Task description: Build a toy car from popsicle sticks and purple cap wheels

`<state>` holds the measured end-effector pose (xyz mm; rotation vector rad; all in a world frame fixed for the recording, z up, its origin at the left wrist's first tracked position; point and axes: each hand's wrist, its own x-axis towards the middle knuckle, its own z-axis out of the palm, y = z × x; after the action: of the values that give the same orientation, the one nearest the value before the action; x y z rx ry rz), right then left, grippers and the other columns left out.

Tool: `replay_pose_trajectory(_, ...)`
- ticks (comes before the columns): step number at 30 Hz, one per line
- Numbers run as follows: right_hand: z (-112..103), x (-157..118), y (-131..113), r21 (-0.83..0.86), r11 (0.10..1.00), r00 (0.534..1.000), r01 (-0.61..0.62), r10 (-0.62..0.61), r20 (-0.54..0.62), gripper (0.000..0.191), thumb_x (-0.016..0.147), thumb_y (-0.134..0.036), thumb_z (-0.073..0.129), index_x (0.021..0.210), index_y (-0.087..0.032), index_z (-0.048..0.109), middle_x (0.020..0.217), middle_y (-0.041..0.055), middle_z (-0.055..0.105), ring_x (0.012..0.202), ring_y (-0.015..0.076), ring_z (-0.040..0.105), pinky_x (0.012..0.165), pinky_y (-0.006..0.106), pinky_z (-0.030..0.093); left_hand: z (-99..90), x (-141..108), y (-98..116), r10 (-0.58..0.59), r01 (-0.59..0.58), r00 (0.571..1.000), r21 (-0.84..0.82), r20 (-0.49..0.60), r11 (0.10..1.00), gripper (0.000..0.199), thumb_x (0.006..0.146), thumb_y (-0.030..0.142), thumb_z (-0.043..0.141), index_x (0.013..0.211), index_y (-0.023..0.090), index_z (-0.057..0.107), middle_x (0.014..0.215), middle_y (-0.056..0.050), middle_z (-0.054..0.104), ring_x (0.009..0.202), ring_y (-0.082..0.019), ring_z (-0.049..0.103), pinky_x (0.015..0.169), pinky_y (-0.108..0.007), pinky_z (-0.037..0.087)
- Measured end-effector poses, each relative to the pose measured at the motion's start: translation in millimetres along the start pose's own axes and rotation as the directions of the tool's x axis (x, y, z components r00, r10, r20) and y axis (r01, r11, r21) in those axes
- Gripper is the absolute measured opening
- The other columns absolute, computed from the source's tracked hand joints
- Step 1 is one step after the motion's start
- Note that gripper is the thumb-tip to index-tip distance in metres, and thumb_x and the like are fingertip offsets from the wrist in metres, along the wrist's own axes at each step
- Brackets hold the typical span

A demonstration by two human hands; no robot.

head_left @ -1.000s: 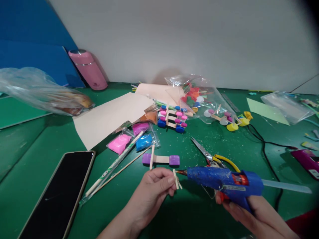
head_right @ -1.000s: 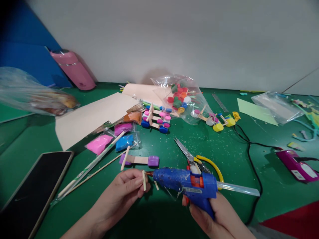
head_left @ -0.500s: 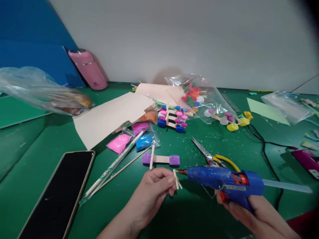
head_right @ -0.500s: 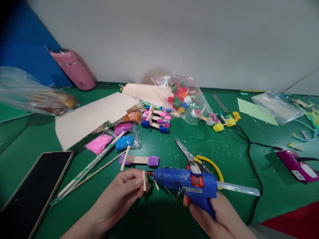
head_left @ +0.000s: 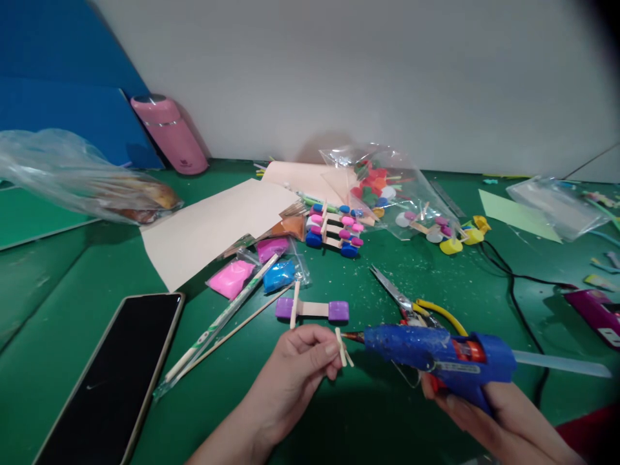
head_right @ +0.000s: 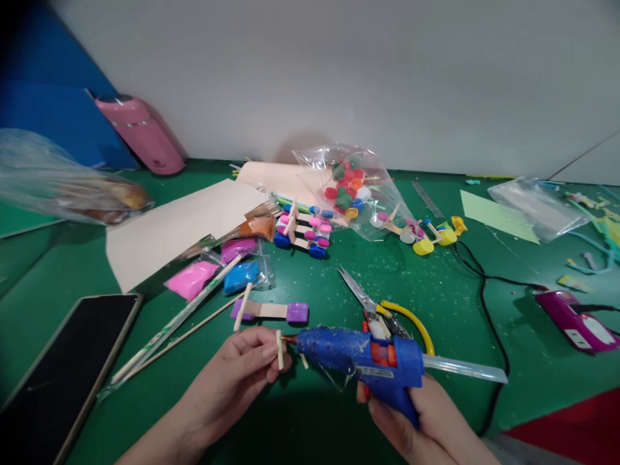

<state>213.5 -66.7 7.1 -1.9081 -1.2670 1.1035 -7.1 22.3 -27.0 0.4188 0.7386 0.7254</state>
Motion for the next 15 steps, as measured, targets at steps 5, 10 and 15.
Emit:
replay_pose_trajectory(5, 1.5, -1.1, 3.5, 0.103, 0.994, 1.0, -0.031, 0.031, 0.0, 0.029, 0.068, -0.048, 0.062, 0.083, -0.024, 0.069, 0.083, 0.0039, 0.071, 0.076, 0.0202, 0.067, 0.068, 0.025, 0.055, 1.0, -0.8, 0.5, 0.001, -0.001, 1.0, 0.015, -0.012, 1.0, 0.013, 0.063, 0.02, 0.071, 0.058, 0.011, 0.063, 0.054, -0.001, 0.06, 0.05, -0.007, 0.046, 0.052, -0.018, 0.034)
replay_pose_trajectory(10, 0.5, -0.5, 0.0, 0.148, 0.989, 1.0, -0.001, -0.002, 0.024, 0.019, 0.071, -0.04, 0.063, 0.084, -0.027, 0.068, 0.083, 0.0018, 0.071, 0.075, 0.0185, 0.067, 0.07, 0.024, 0.055, 1.4, -0.9, 0.5, 0.011, -0.01, 1.0, 0.006, -0.019, 1.0, 0.012, 0.063, 0.019, 0.071, 0.058, 0.012, 0.063, 0.054, -0.002, 0.061, 0.05, -0.007, 0.047, 0.052, -0.018, 0.034)
replay_pose_trajectory(15, -1.9, 2.9, -0.9, 0.015, 1.0, 0.994, -0.018, 0.016, 0.11, 0.028, 0.067, -0.046, 0.063, 0.085, -0.025, 0.067, 0.076, 0.0044, 0.072, 0.07, 0.0214, 0.068, 0.063, 0.028, 0.057, 0.1, -0.8, 0.5, 0.007, -0.007, 1.0, 0.005, -0.025, 1.0, 0.012, 0.064, 0.019, 0.071, 0.059, 0.012, 0.062, 0.054, -0.002, 0.06, 0.05, -0.008, 0.047, 0.052, -0.018, 0.034)
